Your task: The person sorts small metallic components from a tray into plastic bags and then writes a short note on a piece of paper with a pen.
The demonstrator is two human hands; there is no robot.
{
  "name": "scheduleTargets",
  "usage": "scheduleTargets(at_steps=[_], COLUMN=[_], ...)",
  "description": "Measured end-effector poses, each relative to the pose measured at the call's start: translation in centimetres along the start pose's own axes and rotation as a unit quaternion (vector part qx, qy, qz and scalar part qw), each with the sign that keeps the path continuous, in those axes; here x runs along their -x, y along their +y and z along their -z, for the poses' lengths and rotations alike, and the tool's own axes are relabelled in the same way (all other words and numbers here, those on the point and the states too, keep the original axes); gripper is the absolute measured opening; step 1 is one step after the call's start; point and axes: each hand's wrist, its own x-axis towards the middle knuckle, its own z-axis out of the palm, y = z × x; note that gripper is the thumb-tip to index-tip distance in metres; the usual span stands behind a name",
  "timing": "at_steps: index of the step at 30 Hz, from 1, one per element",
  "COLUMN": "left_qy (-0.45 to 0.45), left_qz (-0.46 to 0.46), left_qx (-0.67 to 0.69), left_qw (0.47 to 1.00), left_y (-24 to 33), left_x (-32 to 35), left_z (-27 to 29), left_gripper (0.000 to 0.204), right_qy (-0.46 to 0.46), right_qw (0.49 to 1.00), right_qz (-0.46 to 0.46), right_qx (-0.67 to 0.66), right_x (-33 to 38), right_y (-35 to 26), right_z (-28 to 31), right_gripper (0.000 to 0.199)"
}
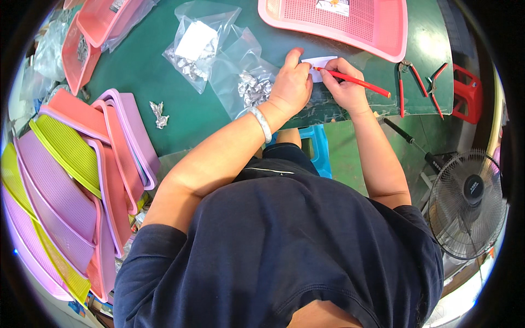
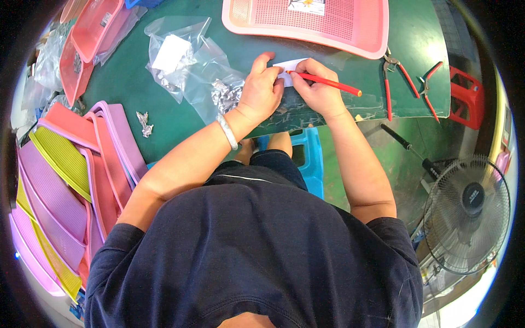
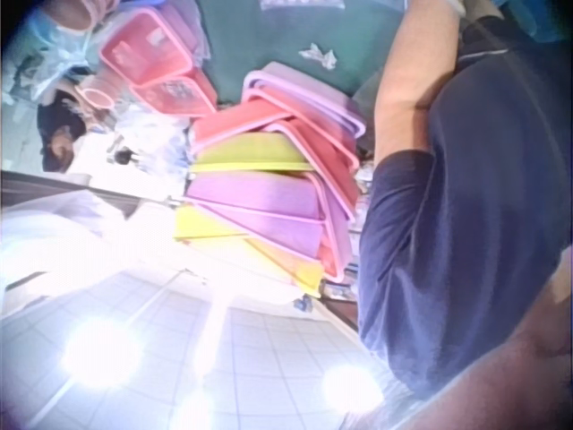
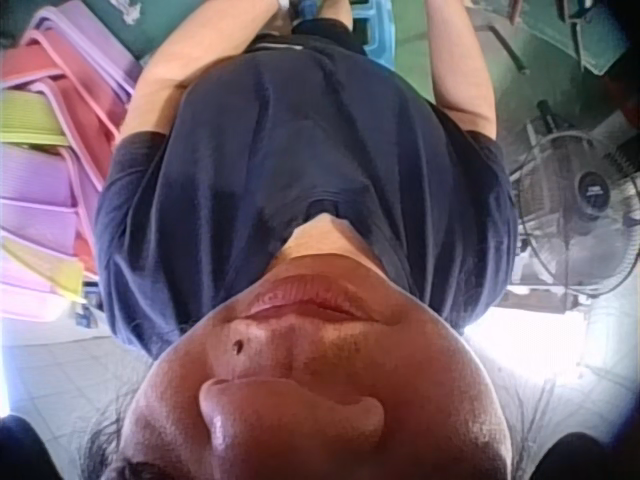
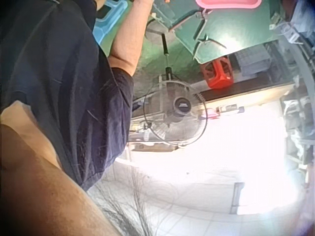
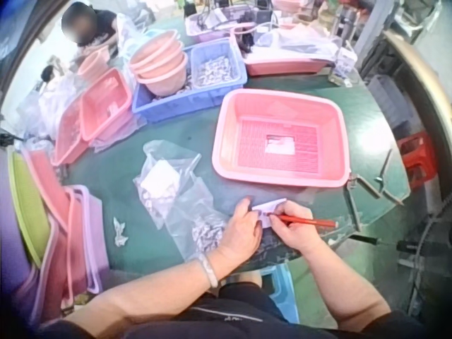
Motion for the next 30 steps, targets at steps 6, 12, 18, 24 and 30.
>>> scheduleTargets(at_steps=[6,12,18,24,30], left_qy=[0.005,0.007,0.016,-0.004,0.007], left_qz=[0.001,-0.006,-0.01,0.005,-0.002], left_qx=[-0.014,-0.009,-0.025,-0.018,-0.033], left_qw=[1.0,1.0,1.0,1.0,0.999], left_y=[-0.1,-0.1,-0.2,-0.3,-0.5], left_x=[0.1,0.1,0.0,0.0,0.1], left_z=[-0.2,-0.2,-0.5,-0.4,-0.5], left_gripper=[0.02,0.019,0.018,0.018,0.018], right_qy=[-0.013,-0.015,-0.008,-0.001,-0.024], right_qw=[0.999,1.0,0.999,0.997,0.998], right_qz=[0.027,0.014,-0.004,-0.008,0.002], right_qx=[0.031,0.008,-0.049,-0.079,-0.058], right_x=[-0.1,-0.2,-0.3,-0.4,-0.5], right_y=[-0.1,0.0,0.1,0.7,0.1], right_z=[0.2,0.3,0.6,1.0,1.0], right_gripper=[0.011,0.012,0.012,0.01,0.011])
